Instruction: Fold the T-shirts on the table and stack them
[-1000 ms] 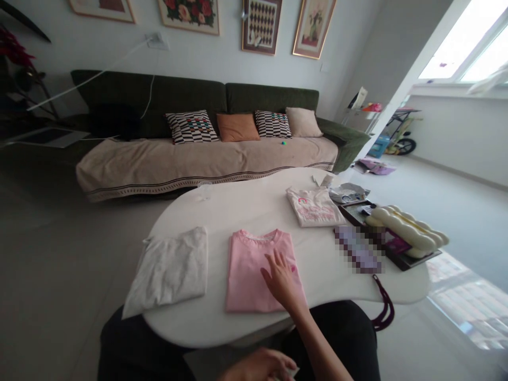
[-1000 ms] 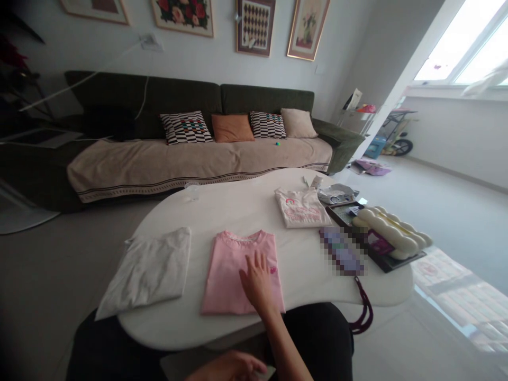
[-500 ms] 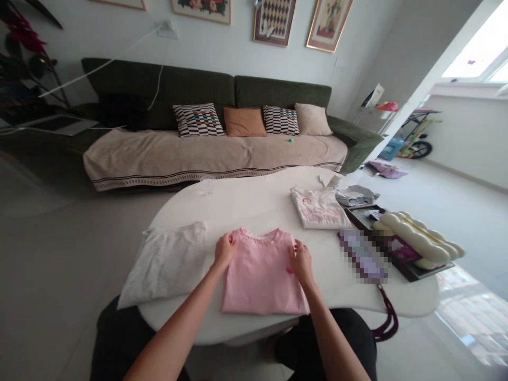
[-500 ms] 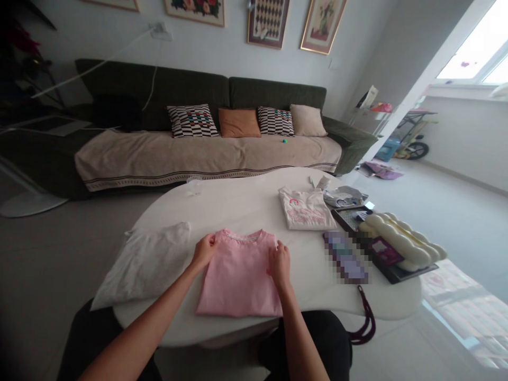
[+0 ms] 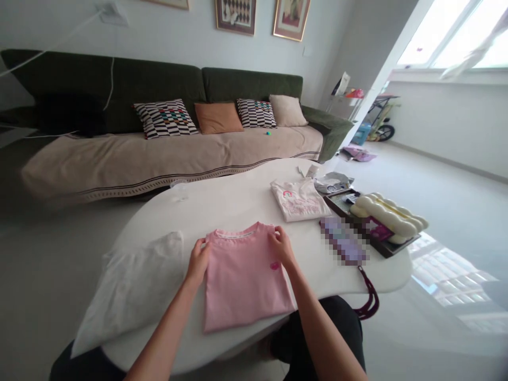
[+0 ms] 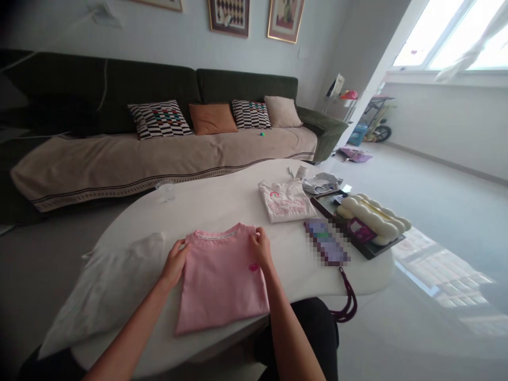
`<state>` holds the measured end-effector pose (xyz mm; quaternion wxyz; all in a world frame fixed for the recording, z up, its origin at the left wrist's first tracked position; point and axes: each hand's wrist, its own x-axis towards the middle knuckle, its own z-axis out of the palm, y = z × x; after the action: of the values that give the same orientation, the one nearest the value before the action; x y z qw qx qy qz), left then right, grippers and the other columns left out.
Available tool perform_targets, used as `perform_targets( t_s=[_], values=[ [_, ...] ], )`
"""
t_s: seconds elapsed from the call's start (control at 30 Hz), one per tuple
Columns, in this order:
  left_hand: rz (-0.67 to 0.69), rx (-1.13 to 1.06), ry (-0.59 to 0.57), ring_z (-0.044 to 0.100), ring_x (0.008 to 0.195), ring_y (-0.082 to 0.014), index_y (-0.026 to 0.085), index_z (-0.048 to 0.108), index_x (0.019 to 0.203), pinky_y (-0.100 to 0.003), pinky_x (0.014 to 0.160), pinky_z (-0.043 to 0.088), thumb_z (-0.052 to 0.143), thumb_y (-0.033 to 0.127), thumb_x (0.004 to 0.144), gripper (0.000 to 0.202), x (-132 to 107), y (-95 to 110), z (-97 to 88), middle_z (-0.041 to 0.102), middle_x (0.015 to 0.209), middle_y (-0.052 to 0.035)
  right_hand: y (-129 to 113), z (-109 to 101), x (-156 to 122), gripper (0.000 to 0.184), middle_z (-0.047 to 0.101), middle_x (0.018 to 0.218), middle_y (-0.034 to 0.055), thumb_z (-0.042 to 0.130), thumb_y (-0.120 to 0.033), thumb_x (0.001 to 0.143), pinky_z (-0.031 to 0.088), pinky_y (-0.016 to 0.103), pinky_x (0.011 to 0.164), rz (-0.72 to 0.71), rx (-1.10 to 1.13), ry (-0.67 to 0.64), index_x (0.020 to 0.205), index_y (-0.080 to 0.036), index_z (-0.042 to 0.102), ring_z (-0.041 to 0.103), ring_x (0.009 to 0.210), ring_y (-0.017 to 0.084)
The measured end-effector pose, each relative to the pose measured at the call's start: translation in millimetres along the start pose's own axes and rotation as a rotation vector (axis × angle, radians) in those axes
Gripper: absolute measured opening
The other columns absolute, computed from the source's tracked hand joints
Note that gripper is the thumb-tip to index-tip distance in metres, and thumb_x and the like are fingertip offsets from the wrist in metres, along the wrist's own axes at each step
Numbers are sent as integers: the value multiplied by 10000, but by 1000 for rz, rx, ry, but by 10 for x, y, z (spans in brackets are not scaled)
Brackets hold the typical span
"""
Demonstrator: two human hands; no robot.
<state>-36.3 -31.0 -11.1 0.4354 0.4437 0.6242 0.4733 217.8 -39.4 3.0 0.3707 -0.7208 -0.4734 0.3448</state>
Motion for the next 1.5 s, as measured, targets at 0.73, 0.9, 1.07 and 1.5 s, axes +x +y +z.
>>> perform_targets(
  t_s=[0.73,0.9,1.07,1.5],
  values=[
    [-306,-166,-169,669,833,-236,199,578,953,-328,728,533,742,351,560,452,68,145,-87,701,859,-45,31,-55,78,191,612,778,-9,495,-285,917,498,279,629,-31,88,-27,1054,-161,540,593,646,124],
    [116,426,98,643,884,-279,175,534,1022,-402,821,502,604,509,607,537,56,16,-117,667,941,-112,-26,-100,-95,347,550,1168,158,454,-196,856,402,386,920,-70,-160,101,1197,-135,472,520,1107,269],
    [114,783,-27,660,754,-271,161,548,985,-366,713,498,433,545,731,475,-199,-17,-210,677,820,-112,-52,-69,-360,228,614,998,177,480,-160,806,429,376,783,13,-340,60,1019,-113,547,589,929,304],
    [-227,429,-301,663,901,-298,203,572,862,-351,781,508,582,589,615,458,-789,-97,-370,723,876,-91,174,-310,-605,105,606,661,4,444,-276,843,358,226,561,23,-224,-99,778,-204,484,563,599,145]
  ],
)
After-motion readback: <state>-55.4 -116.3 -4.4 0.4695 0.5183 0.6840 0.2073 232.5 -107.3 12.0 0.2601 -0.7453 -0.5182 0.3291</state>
